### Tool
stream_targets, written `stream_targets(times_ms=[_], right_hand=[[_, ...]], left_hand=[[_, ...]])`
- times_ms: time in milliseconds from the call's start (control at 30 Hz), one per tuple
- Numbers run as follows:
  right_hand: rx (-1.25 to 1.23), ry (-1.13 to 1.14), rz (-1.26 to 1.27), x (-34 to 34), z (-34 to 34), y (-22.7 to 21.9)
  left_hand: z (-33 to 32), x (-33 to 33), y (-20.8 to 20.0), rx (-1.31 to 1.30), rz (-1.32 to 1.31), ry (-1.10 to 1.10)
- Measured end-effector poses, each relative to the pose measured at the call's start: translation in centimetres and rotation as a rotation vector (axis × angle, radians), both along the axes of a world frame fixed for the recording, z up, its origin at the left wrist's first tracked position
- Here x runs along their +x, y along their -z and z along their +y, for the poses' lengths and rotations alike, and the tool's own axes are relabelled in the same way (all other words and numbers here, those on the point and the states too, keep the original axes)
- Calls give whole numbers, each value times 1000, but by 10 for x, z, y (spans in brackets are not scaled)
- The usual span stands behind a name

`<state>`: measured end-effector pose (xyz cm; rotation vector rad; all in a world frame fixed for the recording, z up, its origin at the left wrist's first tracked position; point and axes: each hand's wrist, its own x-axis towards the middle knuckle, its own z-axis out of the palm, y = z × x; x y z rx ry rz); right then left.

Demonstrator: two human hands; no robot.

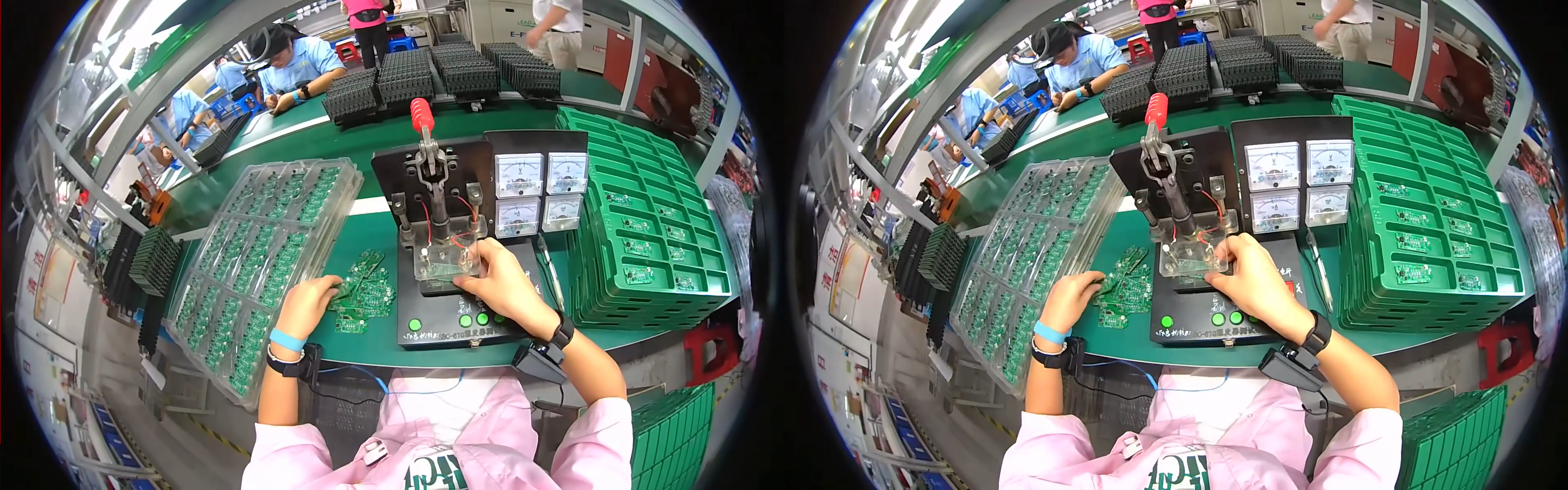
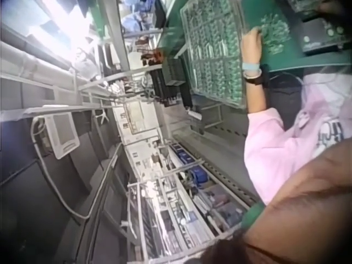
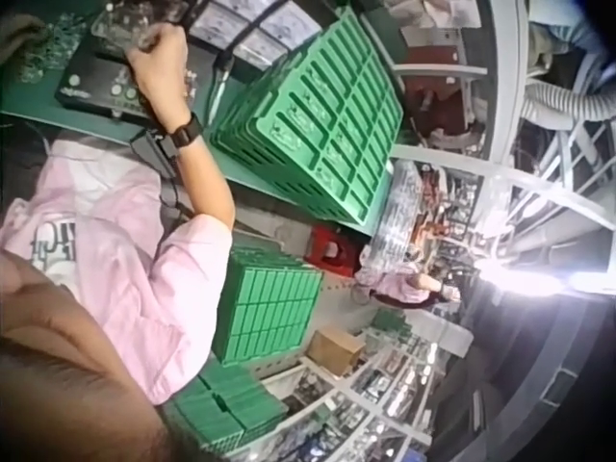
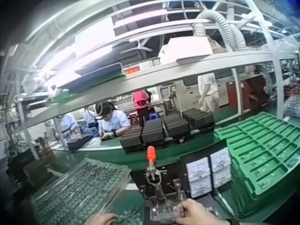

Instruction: The person picks up a circuit board, places it into a testing machine, and pulls a lever. After pressing buttons on the machine, the person removes the circuit board and places it into a slot in a green tray.

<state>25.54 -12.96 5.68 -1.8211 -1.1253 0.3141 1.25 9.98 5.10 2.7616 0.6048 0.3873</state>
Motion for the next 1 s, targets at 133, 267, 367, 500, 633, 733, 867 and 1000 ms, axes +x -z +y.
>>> stream_targets(times_ms=[133,267,367,500,633,733,867,1000], right_hand=[[-22,16,152,0,-13,-12],[39,57,69,4,-41,-18],[57,110,-105,4,-74,-25],[-36,127,14,-6,-118,-51],[41,172,-12,-4,-155,-64],[124,251,-184,5,-174,-79],[242,464,-61,43,-188,-93],[282,484,-154,131,-206,-97]], left_hand=[[-28,10,-12,112,-184,99],[-90,54,-22,379,-408,469],[-123,88,-6,284,-323,314],[-131,102,16,471,-133,192],[-150,103,4,333,-99,168],[-139,97,2,365,-80,200],[-136,92,8,278,-72,234],[-142,92,0,260,11,205]])
